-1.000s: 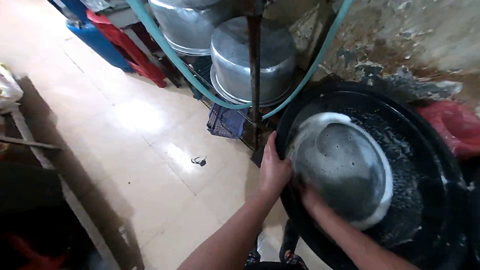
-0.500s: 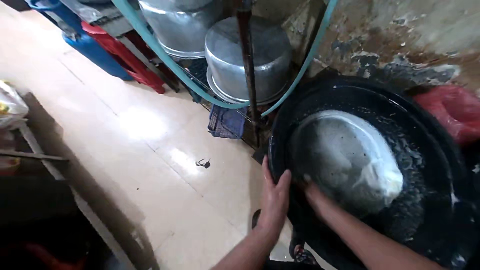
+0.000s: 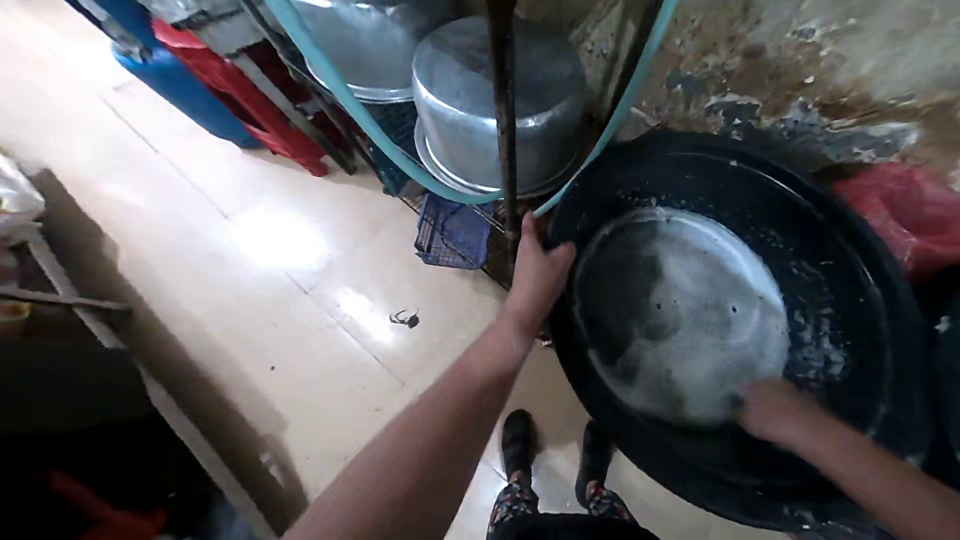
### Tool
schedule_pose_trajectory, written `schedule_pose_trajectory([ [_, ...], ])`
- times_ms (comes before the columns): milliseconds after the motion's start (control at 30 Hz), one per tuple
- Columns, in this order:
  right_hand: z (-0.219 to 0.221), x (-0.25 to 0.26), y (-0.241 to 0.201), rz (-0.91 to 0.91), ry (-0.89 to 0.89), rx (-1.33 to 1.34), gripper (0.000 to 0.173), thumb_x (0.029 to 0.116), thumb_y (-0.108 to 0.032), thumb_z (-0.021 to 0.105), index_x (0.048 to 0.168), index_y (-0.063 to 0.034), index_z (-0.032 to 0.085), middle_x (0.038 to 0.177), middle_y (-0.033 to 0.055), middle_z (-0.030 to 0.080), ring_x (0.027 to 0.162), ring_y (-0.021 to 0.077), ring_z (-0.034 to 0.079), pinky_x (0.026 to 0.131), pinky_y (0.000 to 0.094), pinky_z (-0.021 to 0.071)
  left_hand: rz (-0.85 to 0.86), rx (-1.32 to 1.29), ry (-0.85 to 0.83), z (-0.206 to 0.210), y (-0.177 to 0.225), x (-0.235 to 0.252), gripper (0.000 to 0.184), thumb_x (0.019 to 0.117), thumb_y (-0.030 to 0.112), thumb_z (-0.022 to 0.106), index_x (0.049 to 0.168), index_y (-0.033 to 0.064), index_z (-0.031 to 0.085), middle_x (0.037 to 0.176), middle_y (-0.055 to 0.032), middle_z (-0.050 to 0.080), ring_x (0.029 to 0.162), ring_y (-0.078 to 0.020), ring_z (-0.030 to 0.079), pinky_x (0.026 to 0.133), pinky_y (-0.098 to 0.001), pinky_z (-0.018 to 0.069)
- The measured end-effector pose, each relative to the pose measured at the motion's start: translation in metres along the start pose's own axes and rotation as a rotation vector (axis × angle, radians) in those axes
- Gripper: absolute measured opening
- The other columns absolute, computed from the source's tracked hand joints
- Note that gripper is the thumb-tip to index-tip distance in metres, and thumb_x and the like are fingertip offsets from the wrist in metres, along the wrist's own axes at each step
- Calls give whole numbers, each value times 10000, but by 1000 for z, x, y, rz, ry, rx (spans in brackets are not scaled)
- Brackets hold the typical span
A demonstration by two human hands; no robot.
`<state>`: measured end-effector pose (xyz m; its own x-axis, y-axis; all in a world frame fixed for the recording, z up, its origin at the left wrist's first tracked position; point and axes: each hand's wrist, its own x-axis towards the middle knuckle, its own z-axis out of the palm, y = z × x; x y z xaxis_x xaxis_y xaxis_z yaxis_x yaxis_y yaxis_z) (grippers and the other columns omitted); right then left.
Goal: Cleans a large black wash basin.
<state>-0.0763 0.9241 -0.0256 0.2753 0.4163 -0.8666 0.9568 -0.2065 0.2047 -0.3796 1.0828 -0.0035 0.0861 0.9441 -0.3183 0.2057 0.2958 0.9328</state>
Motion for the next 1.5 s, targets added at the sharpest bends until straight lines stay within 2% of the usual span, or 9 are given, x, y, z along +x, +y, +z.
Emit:
schedule_pose_trajectory([
  [100, 5, -2, -92, -294, -46, 478, 446, 1086, -309, 467, 1396, -3, 564, 1354, 265, 598, 1280, 406, 568, 1085, 591, 433, -131, -208, 100, 25, -40, -91, 791, 996, 404, 632, 1640, 313, 181, 1557, -102, 460, 1274, -266, 595, 978, -536, 551],
  [267, -41, -21, -197, -431, 238, 1275, 460, 1084, -334, 494, 1454, -60, 494, 1306, 263, 613, 1172, 404, 611, 972, 589, 491, -203, -342, 234, 37, -41, -104, 786, 872, 76, 689, 1563, 175, 328, 1330, -163, 598, 1072, -265, 667, 835, -474, 595],
  [467, 9, 17, -26, -280, 35, 103, 473, 1012, -331, 587, 1391, -48, 587, 1413, 268, 557, 1331, 453, 516, 1089, 655, 407, -122, -12, 108, 3, -6, -4, 672, 778, 17, 742, 1413, 122, 550, 1209, -168, 677, 1034, -293, 692, 838, -543, 594],
  [567, -6, 30, 27, -81, 109, -104, 449, 953, -310, 666, 1327, -61, 658, 1430, 263, 539, 1370, 485, 451, 1069, 684, 398, -40, 111, 15, -1, 17, 38, 728, 870, 68, 712, 1536, 138, 427, 1373, -163, 614, 1209, -298, 634, 985, -544, 537],
  [700, 2, 17, -30, -107, -16, 265, 522, 1002, -381, 592, 1406, -52, 571, 1381, 262, 584, 1304, 442, 543, 1066, 652, 425, -5, -83, 15, 7, -7, -35, 826, 1019, 343, 609, 1656, 246, 93, 1616, -100, 385, 1380, -251, 511, 1062, -515, 503],
  [900, -52, -42, -180, -477, 190, 1228, 457, 1090, -360, 469, 1440, -67, 498, 1280, 231, 628, 1149, 359, 622, 964, 567, 500, -152, -377, 235, 48, -43, -113, 664, 1027, 314, 590, 1608, 248, 277, 1466, -98, 541, 1195, -223, 632, 956, -474, 562],
  [1033, -33, -54, -140, -532, 289, 850, 406, 1038, -252, 546, 1402, -74, 558, 1302, 184, 628, 1178, 300, 631, 1018, 506, 511, -106, -367, 194, 18, -17, -41, 645, 880, -36, 639, 1484, 111, 468, 1225, -146, 677, 988, -246, 711, 796, -449, 621],
  [1267, -32, 19, 52, -16, 239, -174, 372, 957, -230, 657, 1242, 5, 699, 1438, 253, 546, 1387, 480, 431, 1112, 679, 337, -49, 14, 15, 2, 25, 52, 759, 868, 17, 692, 1557, 136, 394, 1404, -158, 590, 1197, -292, 636, 953, -524, 560],
  [1500, -29, -6, -101, -225, -57, 306, 485, 1029, -296, 561, 1391, 26, 548, 1366, 292, 579, 1289, 459, 549, 1062, 654, 419, -193, -331, 157, 49, -46, -113, 785, 993, 325, 652, 1622, 186, 204, 1451, -138, 542, 1215, -228, 630, 977, -465, 571],
])
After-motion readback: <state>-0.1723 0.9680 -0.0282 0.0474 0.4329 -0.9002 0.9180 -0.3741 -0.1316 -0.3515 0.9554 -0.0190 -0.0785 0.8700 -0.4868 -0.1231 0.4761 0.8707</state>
